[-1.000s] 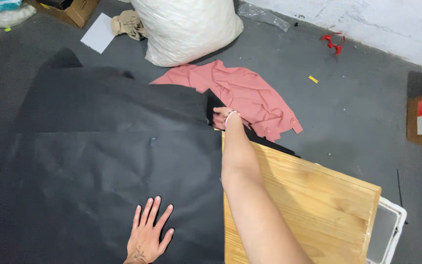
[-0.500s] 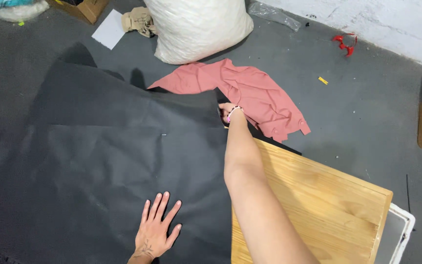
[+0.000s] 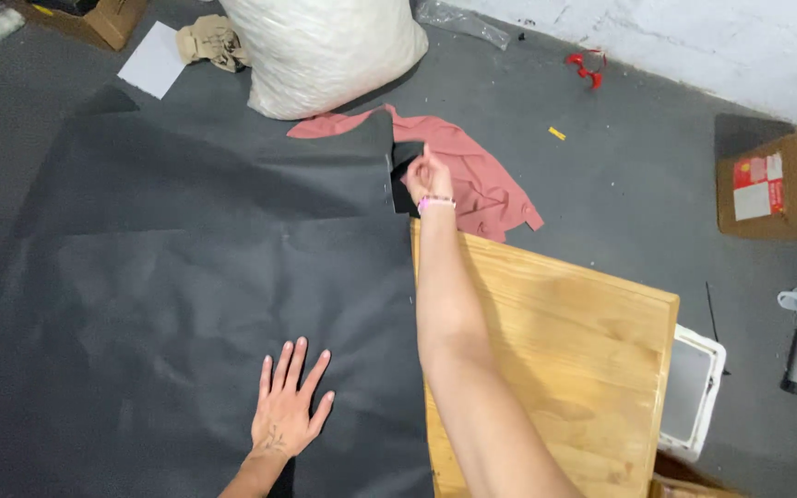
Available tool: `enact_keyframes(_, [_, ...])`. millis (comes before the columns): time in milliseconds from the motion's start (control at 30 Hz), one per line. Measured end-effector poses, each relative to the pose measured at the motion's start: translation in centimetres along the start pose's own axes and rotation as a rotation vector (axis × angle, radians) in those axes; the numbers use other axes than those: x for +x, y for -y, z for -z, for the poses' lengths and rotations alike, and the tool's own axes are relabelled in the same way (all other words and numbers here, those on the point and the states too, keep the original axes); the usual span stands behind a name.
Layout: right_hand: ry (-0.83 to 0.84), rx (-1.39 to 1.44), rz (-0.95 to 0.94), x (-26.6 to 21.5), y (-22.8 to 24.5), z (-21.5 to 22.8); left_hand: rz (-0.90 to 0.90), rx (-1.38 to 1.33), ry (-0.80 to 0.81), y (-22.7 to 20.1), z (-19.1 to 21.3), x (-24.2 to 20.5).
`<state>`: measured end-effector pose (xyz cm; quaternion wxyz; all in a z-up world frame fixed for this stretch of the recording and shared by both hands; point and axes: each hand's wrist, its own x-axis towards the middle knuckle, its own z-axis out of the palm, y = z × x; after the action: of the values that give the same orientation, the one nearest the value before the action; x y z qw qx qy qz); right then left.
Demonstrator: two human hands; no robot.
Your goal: The person uses a long metal ruler and large scissors to cut a piece of black fabric on a wooden table. They then fold the fabric and place it into a white plastic bin. Finally, they pick up the ruler and a piece of chalk to mark the fabric.
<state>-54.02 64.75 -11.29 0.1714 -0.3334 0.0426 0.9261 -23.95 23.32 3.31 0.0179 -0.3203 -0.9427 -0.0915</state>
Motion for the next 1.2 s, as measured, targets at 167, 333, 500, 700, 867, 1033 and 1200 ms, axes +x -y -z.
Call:
enact_keyframes(167, [0.106,-0.174,0.019,-6.5,-0.1,-7.4,0.008,-0.025,-0.029,-0.3,0.5,0.2])
enact_keyframes(333, [0.353,-0.241,0.020,-16.6,-1.7,-11.2,0.223,-0.269,-0.028,-0.9,4.6,6.4])
enact_keyframes(500, [0.650,-0.426,0.130,-22.4,-2.3,-12.4,0.062,-0.374,-0.580,-0.8,15.9,21.6])
enact_keyframes(700, [0.912,-0.623,0.247,-26.6,-3.4,-12.5,-0.017,-0.095,0.021,-1.6,19.3,34.8])
enact_keyframes(867, [0.638,-1.348,0.663,-24.6,2.8,-9.7,0.044,-0.013,-0.029,-1.0,15.7,37.4])
enact_keyframes(1033, [-0.095,-1.897,0.707,-20.5,6.4,-2.8,0.092,-0.043,0.015,-4.0,16.9,35.3])
enact_keyframes(1200, [-0.165,-2.481,0.680,-12.0,13.2,4.4,0.079,-0.122,0.040,-7.3,17.9,34.2])
